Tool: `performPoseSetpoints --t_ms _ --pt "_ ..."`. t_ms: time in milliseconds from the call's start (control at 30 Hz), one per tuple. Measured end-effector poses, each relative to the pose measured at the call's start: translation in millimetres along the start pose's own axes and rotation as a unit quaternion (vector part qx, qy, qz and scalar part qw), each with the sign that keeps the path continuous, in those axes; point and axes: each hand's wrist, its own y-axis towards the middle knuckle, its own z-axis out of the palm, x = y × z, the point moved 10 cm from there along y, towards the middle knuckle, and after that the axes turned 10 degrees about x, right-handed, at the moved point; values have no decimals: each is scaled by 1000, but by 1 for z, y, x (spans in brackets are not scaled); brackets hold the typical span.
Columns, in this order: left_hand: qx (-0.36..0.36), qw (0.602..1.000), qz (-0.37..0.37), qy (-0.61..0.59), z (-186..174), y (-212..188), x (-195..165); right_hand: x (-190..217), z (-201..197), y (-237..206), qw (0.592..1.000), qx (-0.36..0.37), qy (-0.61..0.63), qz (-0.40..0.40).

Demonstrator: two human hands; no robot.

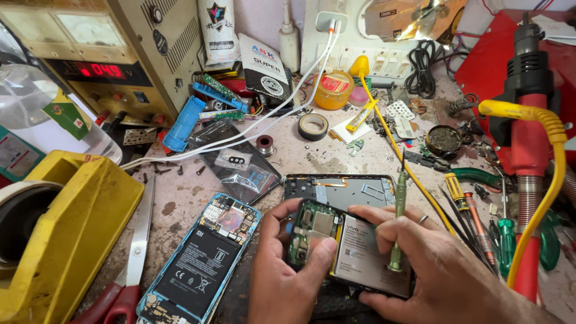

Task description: The person reassembles a smartphone by placing the battery and motherboard into the chassis, securing a metal bracket, and closing the device. They then inspect the exterior and use a prying tool to adjust the back cover.

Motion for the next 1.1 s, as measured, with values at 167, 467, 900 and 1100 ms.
performPoseSetpoints --t_ms 167,467,900,1100 --pt "-46 973 77 211 -39 -28 -10 -7 1 -4 990 38 134 -14" --pt "81 948 66 301 -61 -25 53 -34 46 -2 970 196 107 93" --pt "130 904 38 406 -32 -11 -3 -81 -37 -10 971 -93 -38 217" --pt "46 915 -31 400 -40 16 -36 -76 -23 1 985 -54 -10 164"
